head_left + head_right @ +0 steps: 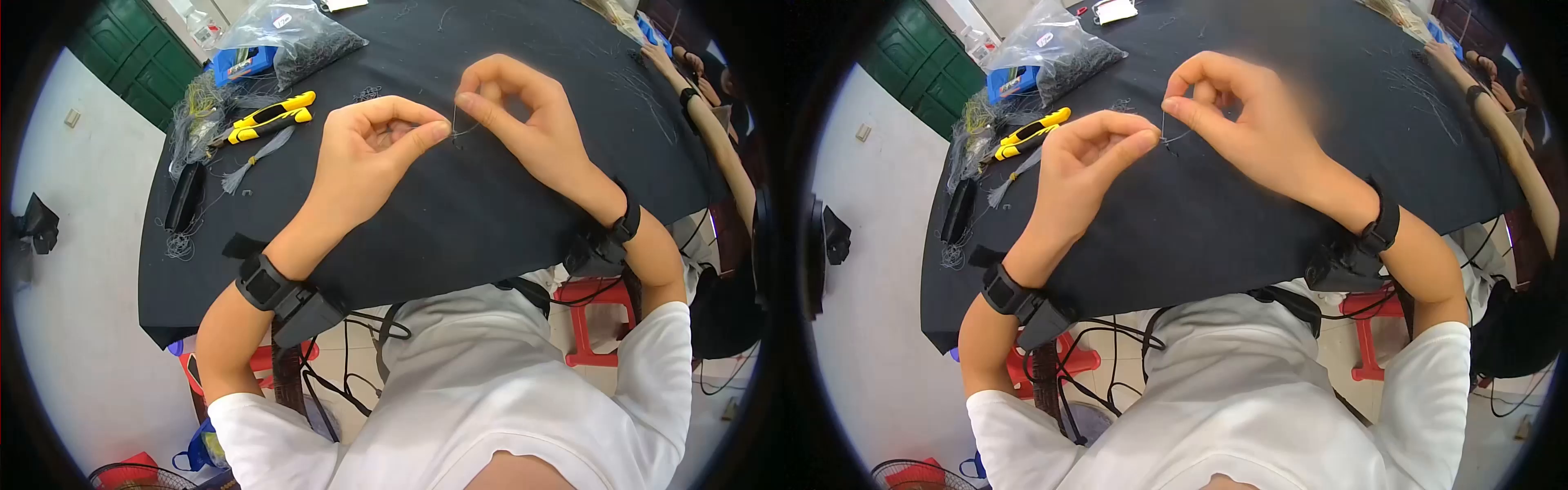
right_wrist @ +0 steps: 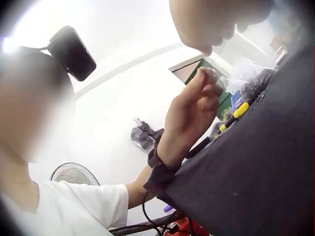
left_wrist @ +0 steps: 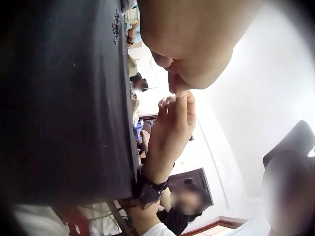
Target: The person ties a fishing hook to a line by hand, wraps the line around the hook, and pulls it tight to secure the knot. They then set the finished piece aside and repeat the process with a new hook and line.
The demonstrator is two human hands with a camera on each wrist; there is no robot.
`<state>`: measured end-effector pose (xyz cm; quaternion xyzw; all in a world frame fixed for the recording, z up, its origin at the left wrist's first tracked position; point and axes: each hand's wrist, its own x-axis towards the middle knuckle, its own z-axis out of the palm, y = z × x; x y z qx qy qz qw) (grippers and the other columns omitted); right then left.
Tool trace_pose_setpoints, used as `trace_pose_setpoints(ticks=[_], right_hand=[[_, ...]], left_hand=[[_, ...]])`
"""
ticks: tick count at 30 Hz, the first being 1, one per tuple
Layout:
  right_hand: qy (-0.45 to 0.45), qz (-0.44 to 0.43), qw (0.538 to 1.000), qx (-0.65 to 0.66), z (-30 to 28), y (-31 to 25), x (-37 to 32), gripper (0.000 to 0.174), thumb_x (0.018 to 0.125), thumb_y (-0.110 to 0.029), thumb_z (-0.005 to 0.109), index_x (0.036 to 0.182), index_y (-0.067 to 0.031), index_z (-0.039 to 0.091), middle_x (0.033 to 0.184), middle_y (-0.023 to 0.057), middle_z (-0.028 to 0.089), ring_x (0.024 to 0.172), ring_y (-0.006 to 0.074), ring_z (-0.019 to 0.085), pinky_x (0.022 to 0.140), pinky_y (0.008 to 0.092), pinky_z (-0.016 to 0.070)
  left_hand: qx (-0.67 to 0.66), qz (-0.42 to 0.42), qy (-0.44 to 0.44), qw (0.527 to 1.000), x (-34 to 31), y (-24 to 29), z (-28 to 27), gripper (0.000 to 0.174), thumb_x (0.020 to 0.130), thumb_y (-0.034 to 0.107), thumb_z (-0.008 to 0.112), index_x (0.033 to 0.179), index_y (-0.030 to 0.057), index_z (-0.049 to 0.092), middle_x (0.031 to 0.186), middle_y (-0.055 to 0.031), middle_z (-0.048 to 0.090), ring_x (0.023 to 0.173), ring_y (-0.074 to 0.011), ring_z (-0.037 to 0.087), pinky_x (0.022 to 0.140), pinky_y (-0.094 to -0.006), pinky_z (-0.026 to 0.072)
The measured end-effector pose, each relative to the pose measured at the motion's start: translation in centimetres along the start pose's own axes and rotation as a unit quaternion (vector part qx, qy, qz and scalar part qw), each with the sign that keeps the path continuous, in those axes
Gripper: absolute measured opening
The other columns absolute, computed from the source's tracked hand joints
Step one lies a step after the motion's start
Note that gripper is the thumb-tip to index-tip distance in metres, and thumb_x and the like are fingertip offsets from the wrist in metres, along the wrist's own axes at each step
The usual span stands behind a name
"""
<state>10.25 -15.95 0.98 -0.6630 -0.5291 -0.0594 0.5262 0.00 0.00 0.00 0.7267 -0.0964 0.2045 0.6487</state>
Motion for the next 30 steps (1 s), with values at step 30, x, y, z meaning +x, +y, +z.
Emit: trace_pose_setpoints(ticks=[30], right_hand=[[-0.048,0.160,0.981,0.096,-0.2,-0.4,0.2,0.018,0.084,-0.019,0.058,0.087,-0.0007,0.057,0.050,-0.0096,0.034,0.046,-0.0002,0.028,0.043,0.0194,0.0223]], left_hand=[[0.101,-0.010,0.023,0.995,-0.1,1.1,-0.3,0.011,0.078,0.008,0.065,0.084,-0.0006,0.064,0.066,0.0028,0.054,0.057,-0.0008,0.044,0.049,-0.0151,0.0341]])
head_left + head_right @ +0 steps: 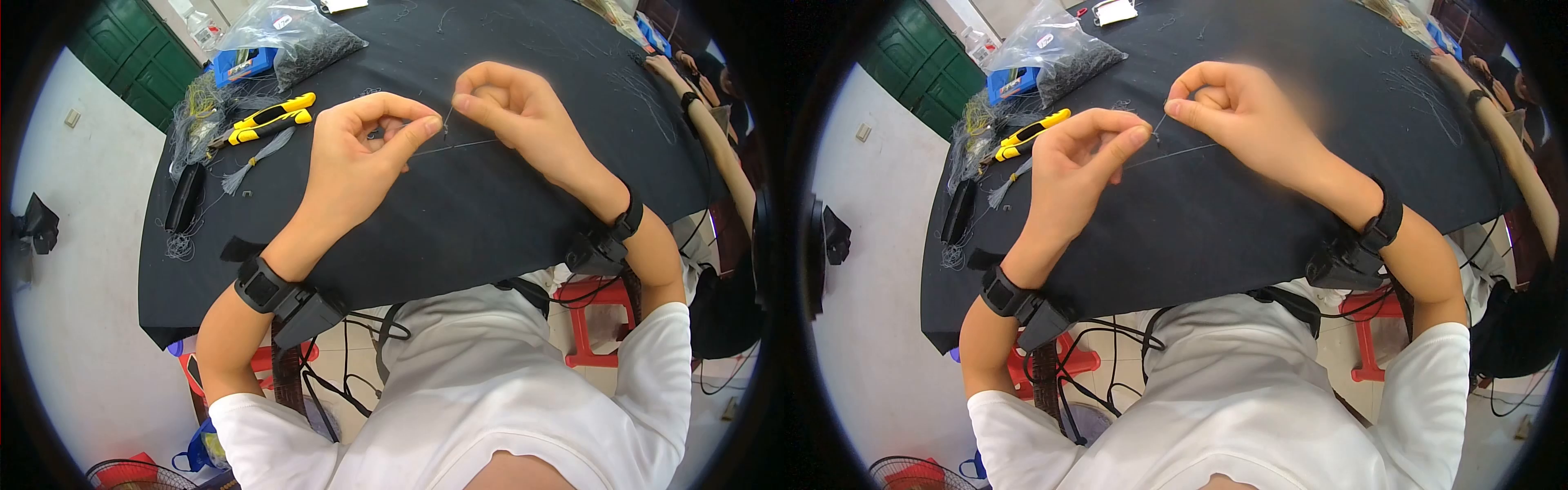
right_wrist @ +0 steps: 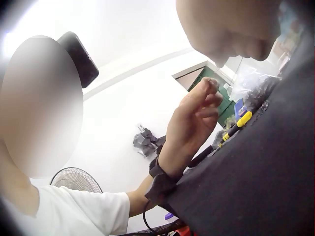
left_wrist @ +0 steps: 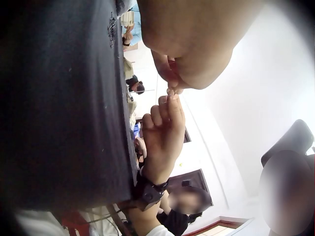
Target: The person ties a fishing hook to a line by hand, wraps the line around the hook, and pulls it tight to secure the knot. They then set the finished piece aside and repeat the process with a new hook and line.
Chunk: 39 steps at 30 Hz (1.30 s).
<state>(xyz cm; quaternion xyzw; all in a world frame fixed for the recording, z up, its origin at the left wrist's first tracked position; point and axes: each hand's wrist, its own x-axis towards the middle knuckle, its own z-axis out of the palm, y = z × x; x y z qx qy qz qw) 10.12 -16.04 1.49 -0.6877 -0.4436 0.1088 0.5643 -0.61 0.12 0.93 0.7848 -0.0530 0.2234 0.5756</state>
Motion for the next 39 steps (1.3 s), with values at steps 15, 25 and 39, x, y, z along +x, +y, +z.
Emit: trace_pose_setpoints(ticks=[15,25,39], right_hand=[[-0.047,-0.034,0.998,0.032,1.7,0.7,-0.8,0.009,0.081,-0.010,0.057,0.080,-0.0017,0.054,0.052,-0.0090,0.029,0.047,0.0008,0.026,0.044,0.0201,0.0236],[-0.017,-0.139,0.988,-0.065,2.2,0.0,-1.6,0.007,0.076,-0.006,0.060,0.080,-0.0044,0.054,0.051,-0.0053,0.025,0.047,0.0045,0.024,0.045,0.0223,0.0229],[0.033,-0.171,0.980,-0.097,1.4,-0.8,-1.5,0.009,0.077,-0.008,0.061,0.085,-0.0053,0.058,0.052,-0.0058,0.026,0.047,0.0039,0.024,0.045,0.0213,0.0216]], left_hand=[[-0.185,-0.083,-0.011,0.979,0.1,-0.8,-0.2,0.018,0.080,0.014,0.063,0.091,-0.0002,0.063,0.082,-0.0025,0.062,0.064,-0.0028,0.047,0.057,-0.0160,0.0342],[-0.151,-0.060,0.054,0.985,0.0,-0.2,0.5,0.015,0.080,0.011,0.064,0.088,-0.0020,0.063,0.069,0.0006,0.060,0.056,0.0012,0.045,0.048,-0.0134,0.0313],[-0.056,0.021,0.045,0.997,0.1,-1.0,0.4,0.011,0.078,0.007,0.065,0.083,-0.0027,0.063,0.058,0.0074,0.048,0.049,0.0029,0.035,0.042,-0.0139,0.0241]])
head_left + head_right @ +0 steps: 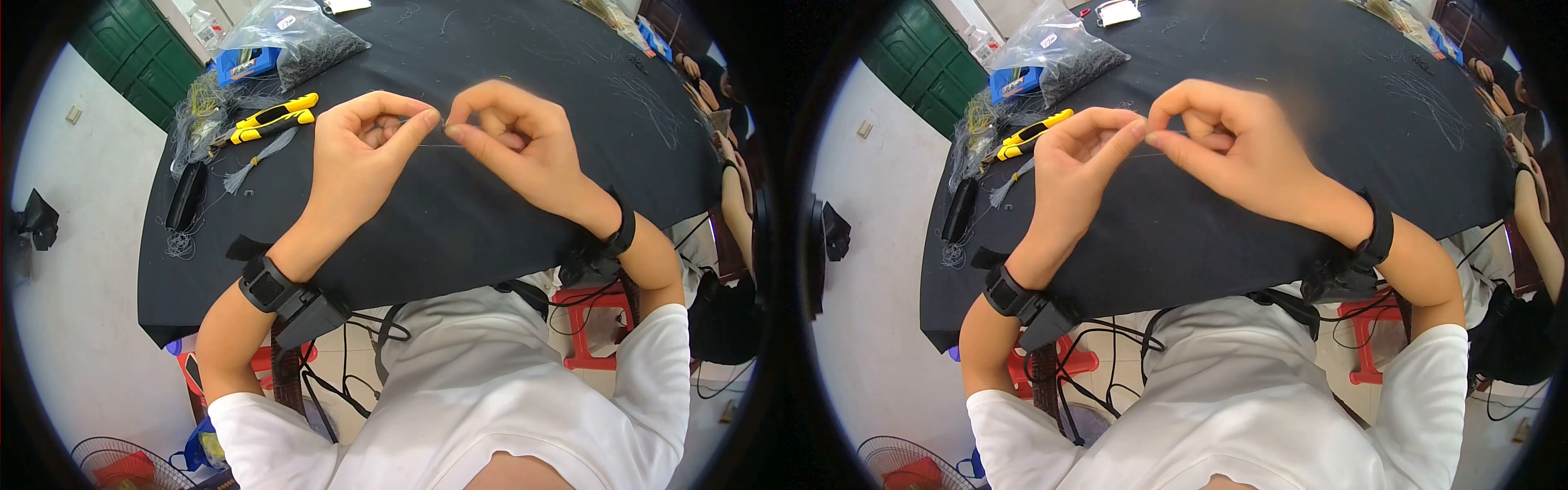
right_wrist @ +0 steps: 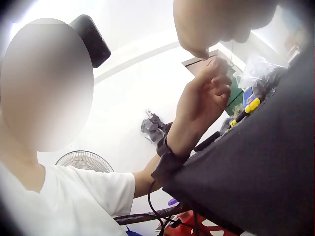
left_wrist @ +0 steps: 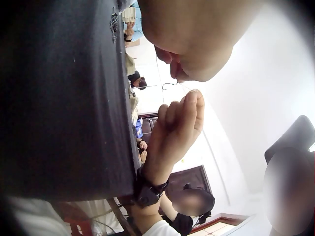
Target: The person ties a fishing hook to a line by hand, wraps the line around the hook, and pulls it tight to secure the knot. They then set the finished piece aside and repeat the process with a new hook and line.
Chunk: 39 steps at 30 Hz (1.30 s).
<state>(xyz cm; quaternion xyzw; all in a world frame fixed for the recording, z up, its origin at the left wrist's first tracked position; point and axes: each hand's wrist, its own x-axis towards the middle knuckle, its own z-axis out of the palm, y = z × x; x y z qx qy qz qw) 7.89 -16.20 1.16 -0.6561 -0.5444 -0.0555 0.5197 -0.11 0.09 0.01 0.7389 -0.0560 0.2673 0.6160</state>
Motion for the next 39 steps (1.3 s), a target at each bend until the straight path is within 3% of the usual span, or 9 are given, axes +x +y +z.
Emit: trace_pose_setpoints(ticks=[5,8,18,27,33,39], right_hand=[[0.017,-0.007,1.000,-0.005,-0.61,0.45,0.49,0.010,0.078,-0.010,0.062,0.086,-0.0052,0.059,0.053,-0.0062,0.031,0.048,0.0027,0.025,0.045,0.0207,0.0221],[0.020,-0.007,1.000,-0.003,-0.76,0.71,0.58,0.010,0.078,-0.011,0.062,0.086,-0.0053,0.060,0.053,-0.0066,0.032,0.048,0.0024,0.026,0.045,0.0206,0.0223],[0.018,0.014,1.000,-0.003,-1.06,1.01,0.80,0.010,0.077,-0.011,0.064,0.084,-0.0043,0.061,0.051,-0.0073,0.030,0.047,0.0021,0.026,0.044,0.0205,0.0222],[-0.005,0.103,0.990,0.091,-0.78,0.55,0.93,0.013,0.079,-0.013,0.062,0.084,-0.0007,0.060,0.050,-0.0095,0.030,0.047,0.0004,0.027,0.043,0.0196,0.0242],[-0.014,0.085,0.990,0.111,-0.62,0.80,0.90,0.015,0.081,-0.014,0.061,0.086,-0.0005,0.060,0.050,-0.0075,0.039,0.046,0.0004,0.034,0.044,0.0174,0.0277],[-0.047,0.159,0.964,0.210,-0.52,0.04,0.92,0.011,0.083,-0.011,0.059,0.088,-0.0015,0.056,0.052,-0.0044,0.045,0.043,0.0025,0.038,0.042,0.0161,0.0300]], left_hand=[[-0.012,-0.019,-0.034,0.999,-0.12,0.10,0.16,0.009,0.078,0.005,0.065,0.081,-0.0030,0.063,0.064,0.0027,0.057,0.054,0.0012,0.047,0.046,-0.0124,0.0335],[0.003,-0.039,-0.075,0.996,-0.26,0.74,-0.07,0.012,0.080,0.006,0.063,0.088,-0.0026,0.062,0.081,-0.0027,0.061,0.074,-0.0059,0.056,0.067,-0.0169,0.0431],[0.047,0.000,-0.096,0.994,-0.09,0.21,-0.25,0.012,0.080,0.005,0.062,0.089,-0.0027,0.062,0.083,-0.0032,0.061,0.077,-0.0064,0.056,0.070,-0.0182,0.0437],[0.015,-0.006,-0.081,0.997,-0.12,0.20,0.01,0.011,0.079,0.005,0.063,0.086,-0.0033,0.062,0.081,-0.0038,0.062,0.075,-0.0064,0.057,0.069,-0.0183,0.0449],[0.014,0.004,-0.055,0.998,-0.03,-0.06,0.12,0.010,0.077,0.005,0.065,0.080,-0.0040,0.063,0.075,-0.0054,0.063,0.069,-0.0073,0.058,0.067,-0.0195,0.0472],[0.010,0.000,-0.046,0.999,-0.03,-0.10,0.15,0.011,0.077,0.006,0.065,0.081,-0.0039,0.063,0.074,-0.0051,0.063,0.069,-0.0072,0.058,0.066,-0.0190,0.0466]])
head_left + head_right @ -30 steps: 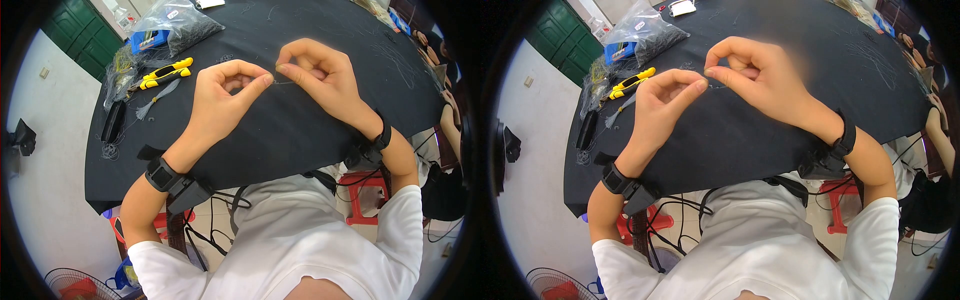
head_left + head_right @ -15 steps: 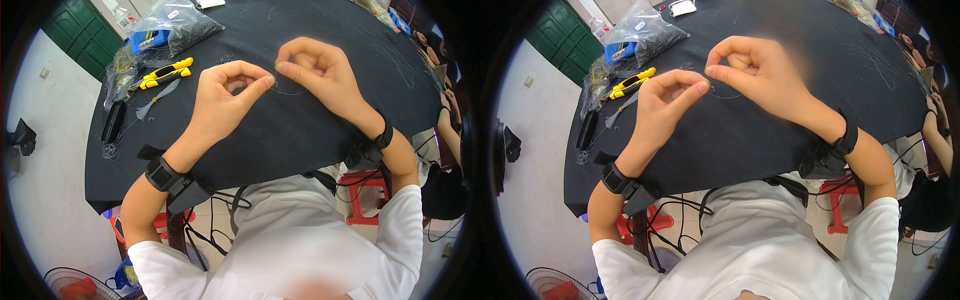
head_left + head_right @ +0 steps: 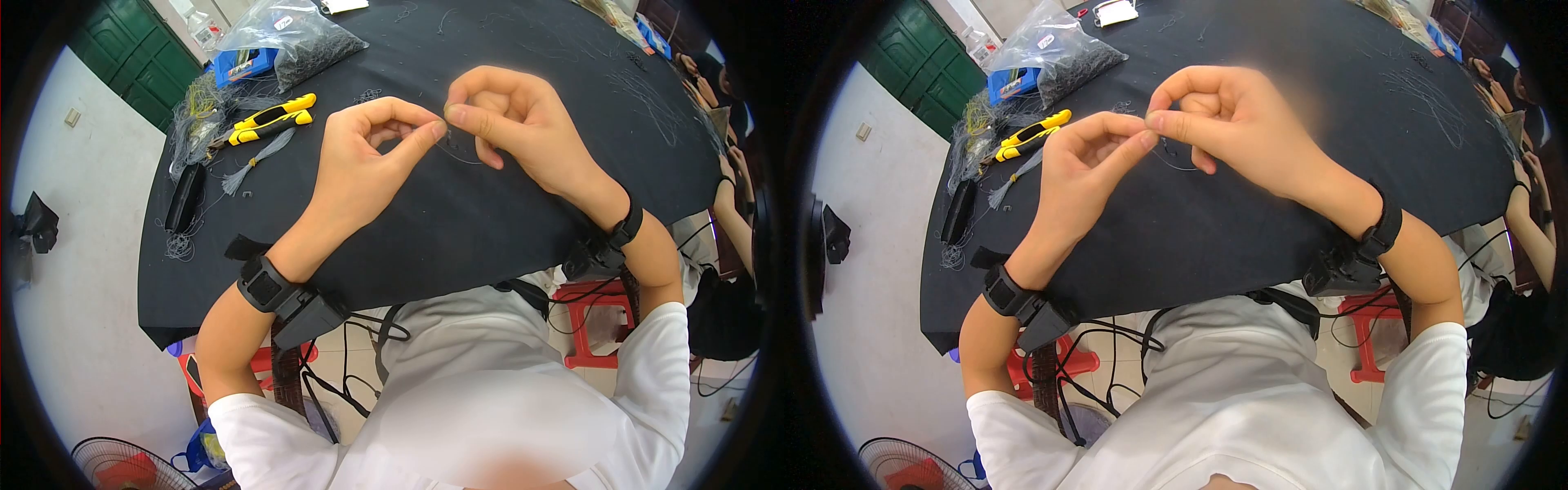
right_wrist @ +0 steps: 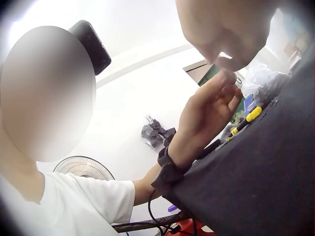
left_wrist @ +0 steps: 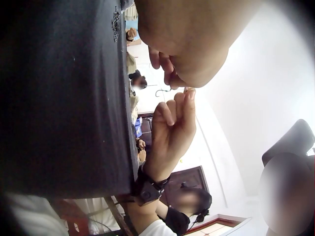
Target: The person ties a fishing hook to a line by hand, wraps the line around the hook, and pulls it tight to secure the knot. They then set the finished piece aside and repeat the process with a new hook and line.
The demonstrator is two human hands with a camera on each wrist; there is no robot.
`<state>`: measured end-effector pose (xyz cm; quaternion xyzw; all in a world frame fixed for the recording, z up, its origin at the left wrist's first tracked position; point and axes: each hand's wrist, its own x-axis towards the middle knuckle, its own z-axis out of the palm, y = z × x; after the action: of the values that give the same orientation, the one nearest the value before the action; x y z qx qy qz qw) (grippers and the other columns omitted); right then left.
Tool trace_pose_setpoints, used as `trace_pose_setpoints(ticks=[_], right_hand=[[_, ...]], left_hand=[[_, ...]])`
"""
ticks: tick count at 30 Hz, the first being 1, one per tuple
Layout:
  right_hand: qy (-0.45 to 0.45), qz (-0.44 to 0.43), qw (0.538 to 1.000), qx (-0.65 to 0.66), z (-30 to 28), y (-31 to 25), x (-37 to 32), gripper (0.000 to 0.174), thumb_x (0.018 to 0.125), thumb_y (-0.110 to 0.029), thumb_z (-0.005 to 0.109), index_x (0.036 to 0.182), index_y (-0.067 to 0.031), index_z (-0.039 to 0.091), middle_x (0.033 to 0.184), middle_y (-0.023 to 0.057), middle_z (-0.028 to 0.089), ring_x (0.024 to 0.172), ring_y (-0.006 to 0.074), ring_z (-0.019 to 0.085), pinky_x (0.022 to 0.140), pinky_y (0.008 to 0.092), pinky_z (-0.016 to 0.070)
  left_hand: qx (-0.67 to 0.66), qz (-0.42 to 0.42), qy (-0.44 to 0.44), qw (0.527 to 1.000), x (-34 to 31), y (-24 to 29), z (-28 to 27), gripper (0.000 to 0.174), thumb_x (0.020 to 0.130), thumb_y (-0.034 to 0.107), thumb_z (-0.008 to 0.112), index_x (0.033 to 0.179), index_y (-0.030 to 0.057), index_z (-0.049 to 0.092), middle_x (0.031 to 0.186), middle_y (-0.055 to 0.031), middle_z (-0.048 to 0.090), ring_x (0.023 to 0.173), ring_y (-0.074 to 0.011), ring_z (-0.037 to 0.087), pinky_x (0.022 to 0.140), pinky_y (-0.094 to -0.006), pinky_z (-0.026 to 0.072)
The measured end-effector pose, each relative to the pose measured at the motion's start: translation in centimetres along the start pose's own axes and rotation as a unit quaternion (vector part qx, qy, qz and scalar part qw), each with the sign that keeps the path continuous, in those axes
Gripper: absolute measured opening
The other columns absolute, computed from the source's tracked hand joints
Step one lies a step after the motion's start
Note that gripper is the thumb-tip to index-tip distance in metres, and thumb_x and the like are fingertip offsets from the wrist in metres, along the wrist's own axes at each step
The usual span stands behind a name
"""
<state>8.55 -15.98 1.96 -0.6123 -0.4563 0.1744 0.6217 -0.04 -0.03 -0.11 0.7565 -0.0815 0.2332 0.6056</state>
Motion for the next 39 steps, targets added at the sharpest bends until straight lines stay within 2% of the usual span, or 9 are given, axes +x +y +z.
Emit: trace_pose_setpoints(ticks=[3,6,11,17,20,23,26,35,39], right_hand=[[-0.024,0.056,0.996,0.067,0.2,-0.4,-0.2,0.011,0.084,-0.011,0.058,0.088,-0.0016,0.055,0.051,-0.0056,0.042,0.039,0.0018,0.032,0.037,0.0168,0.0230],[-0.061,0.094,0.988,0.109,0.1,-0.5,-0.4,0.022,0.083,-0.019,0.061,0.091,0.0012,0.056,0.051,-0.0074,0.039,0.041,0.0002,0.031,0.037,0.0173,0.0237],[-0.066,0.102,0.985,0.124,0.5,0.0,-0.4,0.021,0.084,-0.018,0.060,0.092,0.0015,0.056,0.051,-0.0080,0.037,0.041,0.0001,0.028,0.037,0.0177,0.0222],[-0.049,0.079,0.992,0.091,0.4,0.0,-0.4,0.020,0.085,-0.017,0.058,0.094,0.0011,0.056,0.052,-0.0071,0.040,0.042,0.0007,0.029,0.038,0.0180,0.0214],[-0.039,0.071,0.994,0.080,0.4,0.0,-0.4,0.019,0.085,-0.016,0.058,0.093,0.0012,0.056,0.051,-0.0071,0.040,0.042,0.0008,0.028,0.038,0.0182,0.0210],[-0.034,0.068,0.994,0.078,0.2,0.0,-0.3,0.019,0.084,-0.016,0.059,0.092,0.0008,0.057,0.052,-0.0070,0.040,0.042,0.0009,0.028,0.038,0.0182,0.0205],[-0.021,0.065,0.995,0.076,-0.2,0.1,-0.1,0.019,0.083,-0.017,0.059,0.092,0.0002,0.057,0.052,-0.0069,0.040,0.043,0.0009,0.029,0.039,0.0180,0.0201],[-0.004,0.065,0.997,0.049,-0.8,0.6,0.3,0.019,0.082,-0.018,0.060,0.091,-0.0010,0.058,0.053,-0.0077,0.040,0.044,0.0007,0.028,0.039,0.0176,0.0192],[0.009,0.078,0.996,0.050,-1.0,1.2,0.5,0.019,0.082,-0.019,0.060,0.089,-0.0012,0.058,0.053,-0.0082,0.040,0.044,0.0006,0.027,0.039,0.0178,0.0188]], left_hand=[[-0.006,-0.006,0.006,1.000,0.0,0.0,0.0,0.011,0.078,0.006,0.064,0.082,-0.0036,0.063,0.074,-0.0047,0.062,0.069,-0.0064,0.057,0.063,-0.0178,0.0453],[-0.002,-0.014,0.010,1.000,0.0,0.0,-0.2,0.010,0.079,0.006,0.063,0.083,-0.0032,0.062,0.074,-0.0040,0.061,0.068,-0.0051,0.056,0.061,-0.0161,0.0436],[-0.016,0.018,0.026,0.999,0.2,-0.7,-0.1,0.011,0.081,0.007,0.061,0.083,-0.0037,0.061,0.072,-0.0031,0.060,0.062,-0.0042,0.054,0.056,-0.0145,0.0415],[-0.120,-0.073,0.050,0.989,0.0,0.4,0.7,0.012,0.082,0.008,0.060,0.085,-0.0042,0.059,0.068,-0.0017,0.058,0.055,-0.0038,0.048,0.050,-0.0156,0.0378],[-0.114,-0.091,0.014,0.989,0.0,0.3,0.0,0.011,0.082,0.008,0.060,0.084,-0.0035,0.059,0.065,0.0005,0.055,0.054,-0.0016,0.045,0.048,-0.0148,0.0343],[-0.081,-0.068,0.007,0.994,0.0,0.0,0.1,0.011,0.081,0.008,0.061,0.083,-0.0028,0.060,0.063,0.0028,0.052,0.054,0.0000,0.042,0.046,-0.0146,0.0307],[-0.034,-0.067,0.008,0.997,-0.1,0.2,0.2,0.011,0.080,0.009,0.062,0.081,-0.0018,0.061,0.063,0.0039,0.051,0.055,0.0001,0.041,0.047,-0.0147,0.0305],[-0.029,-0.047,-0.043,0.998,-0.1,-0.5,0.1,0.011,0.079,0.009,0.064,0.081,-0.0015,0.062,0.065,0.0041,0.052,0.059,-0.0007,0.043,0.051,-0.0155,0.0330],[-0.023,-0.065,-0.064,0.996,-0.2,0.3,-0.1,0.015,0.082,0.013,0.062,0.091,0.0014,0.061,0.077,0.0028,0.059,0.061,0.0011,0.044,0.050,-0.0134,0.0290]])
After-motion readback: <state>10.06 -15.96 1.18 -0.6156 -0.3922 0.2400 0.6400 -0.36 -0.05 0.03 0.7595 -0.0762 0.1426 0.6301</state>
